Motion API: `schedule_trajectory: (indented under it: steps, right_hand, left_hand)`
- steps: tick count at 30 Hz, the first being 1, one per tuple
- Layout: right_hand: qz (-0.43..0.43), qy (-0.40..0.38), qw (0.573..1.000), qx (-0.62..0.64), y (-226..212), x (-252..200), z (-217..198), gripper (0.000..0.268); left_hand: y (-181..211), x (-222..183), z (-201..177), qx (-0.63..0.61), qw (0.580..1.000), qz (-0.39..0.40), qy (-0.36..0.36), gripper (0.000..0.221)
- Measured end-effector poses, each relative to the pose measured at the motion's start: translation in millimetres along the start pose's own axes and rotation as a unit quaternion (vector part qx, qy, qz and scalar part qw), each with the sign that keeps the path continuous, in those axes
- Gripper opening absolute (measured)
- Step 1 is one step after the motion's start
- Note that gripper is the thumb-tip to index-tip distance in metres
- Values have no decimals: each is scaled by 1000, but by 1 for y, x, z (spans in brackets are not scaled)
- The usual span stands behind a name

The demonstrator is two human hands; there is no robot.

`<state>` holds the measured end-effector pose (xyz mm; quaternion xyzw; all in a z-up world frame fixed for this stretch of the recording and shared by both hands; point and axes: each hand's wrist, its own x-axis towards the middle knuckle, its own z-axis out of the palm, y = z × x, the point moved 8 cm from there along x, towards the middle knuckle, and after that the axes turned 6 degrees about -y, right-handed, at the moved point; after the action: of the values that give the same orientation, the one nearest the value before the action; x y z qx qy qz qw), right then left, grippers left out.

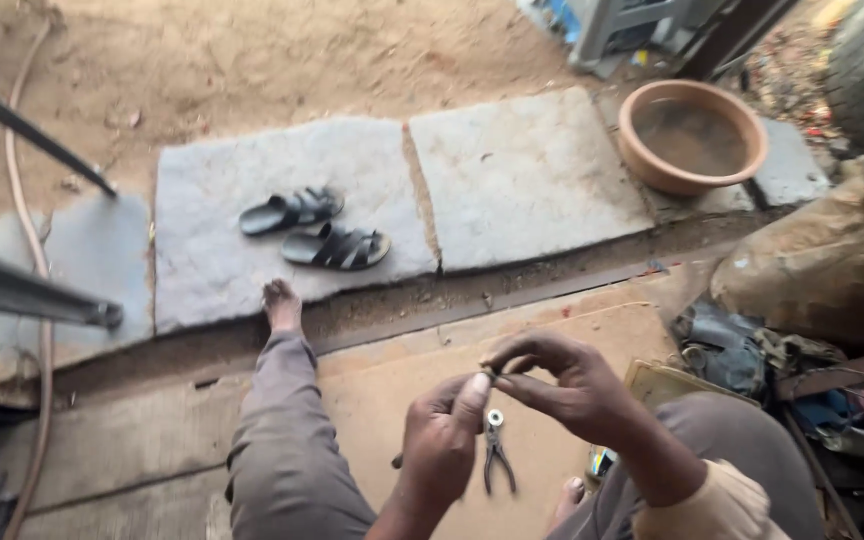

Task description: The person sits on the ground holding a small metal component and files its surface with a hand file, rotating the part to work different sides, and occasionally uses pliers to grip the piece while continuing to file it by hand.

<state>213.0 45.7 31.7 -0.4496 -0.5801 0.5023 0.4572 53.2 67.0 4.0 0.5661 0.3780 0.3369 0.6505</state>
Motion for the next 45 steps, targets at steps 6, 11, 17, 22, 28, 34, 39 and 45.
schedule_trajectory:
  steps: [6,11,17,22,28,34,39,45]
  right_hand:
    - [35,-7,999,25,13,-2,3,21]
    - [61,-6,998,24,19,0,2,21]
    - [106,8,993,-48,22,0,4,24]
    - [118,1,990,-74,27,0,10,24]
    - [100,18,994,-41,28,-2,5,23]
    - [130,27,990,-42,39,-3,-7,26]
    - [72,-2,997,3,24,-4,-2,26]
    - [31,-31,998,55,9,-5,-7,22]
  left_hand:
    - [27,-6,-8,60,998,20,-12,33]
    - [15,0,-9,67,997,31,-21,34]
    - [-8,5,-11,60,997,38,-31,35]
    - [-4,-1,-17,57,997,50,-26,34]
    - [1,-1,-13,78,995,61,-19,35]
    - [7,1,-10,104,994,39,-15,36]
    - [21,-13,-6,128,990,46,22,36]
    - [46,-24,4,146,988,14,37,37]
